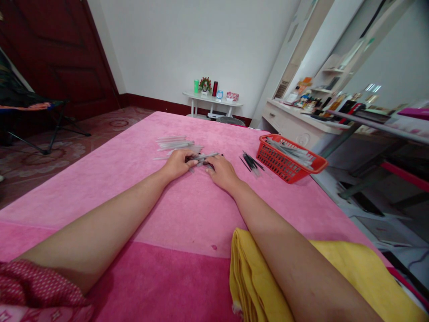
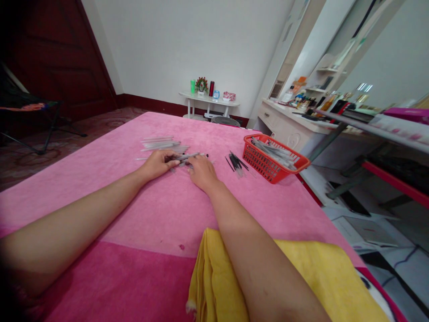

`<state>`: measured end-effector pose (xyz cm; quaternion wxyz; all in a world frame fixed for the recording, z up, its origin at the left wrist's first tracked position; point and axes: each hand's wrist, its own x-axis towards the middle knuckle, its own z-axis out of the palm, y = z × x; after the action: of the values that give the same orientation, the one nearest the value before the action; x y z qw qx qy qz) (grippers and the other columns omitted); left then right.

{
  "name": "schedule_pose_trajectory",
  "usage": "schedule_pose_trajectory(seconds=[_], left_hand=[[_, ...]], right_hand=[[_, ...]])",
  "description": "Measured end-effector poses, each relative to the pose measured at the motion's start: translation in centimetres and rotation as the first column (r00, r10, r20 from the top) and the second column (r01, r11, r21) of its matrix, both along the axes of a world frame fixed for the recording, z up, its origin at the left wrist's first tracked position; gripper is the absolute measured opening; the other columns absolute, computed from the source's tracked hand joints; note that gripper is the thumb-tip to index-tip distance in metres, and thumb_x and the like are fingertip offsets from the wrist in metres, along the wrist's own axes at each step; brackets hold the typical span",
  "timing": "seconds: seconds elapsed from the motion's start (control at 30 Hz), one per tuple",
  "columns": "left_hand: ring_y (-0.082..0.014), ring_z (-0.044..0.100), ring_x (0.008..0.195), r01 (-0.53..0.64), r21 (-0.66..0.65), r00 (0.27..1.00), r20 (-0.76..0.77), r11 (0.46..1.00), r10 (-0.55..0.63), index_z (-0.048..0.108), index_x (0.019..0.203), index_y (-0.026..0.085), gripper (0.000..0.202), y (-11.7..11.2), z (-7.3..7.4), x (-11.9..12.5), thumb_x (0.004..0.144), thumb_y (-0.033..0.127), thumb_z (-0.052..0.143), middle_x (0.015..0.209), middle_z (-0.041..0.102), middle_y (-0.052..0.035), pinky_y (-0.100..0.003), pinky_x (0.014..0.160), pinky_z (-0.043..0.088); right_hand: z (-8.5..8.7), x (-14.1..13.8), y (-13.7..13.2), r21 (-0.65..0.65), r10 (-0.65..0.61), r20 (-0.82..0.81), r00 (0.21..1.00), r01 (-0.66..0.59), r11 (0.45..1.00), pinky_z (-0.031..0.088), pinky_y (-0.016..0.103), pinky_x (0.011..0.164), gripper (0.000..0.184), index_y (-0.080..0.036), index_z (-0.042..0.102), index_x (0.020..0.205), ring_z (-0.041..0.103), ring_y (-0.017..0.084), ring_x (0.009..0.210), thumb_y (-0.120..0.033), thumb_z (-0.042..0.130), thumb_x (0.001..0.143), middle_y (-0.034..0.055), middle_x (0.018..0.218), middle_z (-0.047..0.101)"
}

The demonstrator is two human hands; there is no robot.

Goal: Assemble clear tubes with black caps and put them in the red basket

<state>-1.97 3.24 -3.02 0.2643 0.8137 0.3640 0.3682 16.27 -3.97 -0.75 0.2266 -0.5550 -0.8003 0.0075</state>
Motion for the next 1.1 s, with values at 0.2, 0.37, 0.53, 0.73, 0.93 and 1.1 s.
schedule_pose_trajectory(seconds=[0.2,0.37,0.53,0.73,0.93,1.1], left_hand=[[-0.0179,0.062,0.075,-0.008,-0.013,1.0,0.016,1.0,0.008,0.072,0.092,0.015,0.023,-0.33,0.26,0.06,0.073,0.021,0.061,0.086,0.071,-0.004,-0.028,0.068,0.05],[-0.0176,0.062,0.074,-0.001,-0.017,1.0,0.01,1.0,0.001,0.072,0.092,0.015,0.023,-0.09,0.12,0.01,0.073,0.022,0.062,0.084,0.071,-0.0035,-0.028,0.069,0.05],[-0.0187,0.063,0.076,0.01,-0.016,1.0,0.005,1.0,-0.01,0.072,0.094,0.015,0.024,0.0,0.0,-0.01,0.073,0.024,0.061,0.087,0.071,-0.0038,-0.028,0.068,0.049],[-0.0193,0.063,0.077,0.0,-0.011,1.0,-0.002,1.0,0.0,0.072,0.093,0.015,0.024,-0.18,0.17,0.03,0.073,0.023,0.06,0.087,0.071,-0.0039,-0.028,0.067,0.049],[-0.0191,0.063,0.078,0.0,-0.005,1.0,0.005,1.0,0.0,0.072,0.093,0.015,0.025,-0.26,0.28,0.11,0.073,0.023,0.061,0.087,0.072,-0.0039,-0.028,0.067,0.049],[-0.0195,0.063,0.078,-0.01,-0.002,1.0,0.005,1.0,0.01,0.072,0.092,0.014,0.024,-0.3,0.32,0.14,0.073,0.023,0.061,0.087,0.072,-0.0043,-0.028,0.068,0.049]], right_hand=[[-0.09,0.06,0.03,0.003,0.006,-0.011,1.0,-0.006,1.0,0.04,0.032,0.087,0.022,-0.019,0.065,0.103,0.052,0.019,0.099,-0.016,0.06,0.082,0.0063,0.106,0.061],[-0.26,0.12,0.21,0.009,0.01,-0.015,1.0,-0.01,1.0,0.04,0.031,0.087,0.023,-0.019,0.065,0.103,0.052,0.019,0.099,-0.015,0.062,0.081,0.0062,0.105,0.062],[-0.26,0.12,0.22,0.013,0.013,-0.018,1.0,-0.013,1.0,0.04,0.031,0.087,0.022,-0.018,0.065,0.102,0.052,0.018,0.099,-0.015,0.061,0.081,0.0065,0.105,0.062],[-0.17,0.1,0.16,0.001,0.008,-0.009,1.0,-0.008,1.0,0.04,0.031,0.087,0.021,-0.019,0.065,0.101,0.052,0.018,0.099,-0.015,0.061,0.081,0.0058,0.104,0.062],[-0.3,0.14,0.23,0.017,0.016,-0.015,1.0,-0.016,1.0,0.04,0.031,0.087,0.021,-0.018,0.066,0.101,0.053,0.019,0.099,-0.016,0.062,0.081,0.0064,0.104,0.062],[-0.25,0.15,0.26,0.003,0.01,-0.017,1.0,-0.01,1.0,0.04,0.031,0.087,0.021,-0.019,0.065,0.101,0.052,0.018,0.1,-0.016,0.062,0.081,0.0059,0.105,0.062]])
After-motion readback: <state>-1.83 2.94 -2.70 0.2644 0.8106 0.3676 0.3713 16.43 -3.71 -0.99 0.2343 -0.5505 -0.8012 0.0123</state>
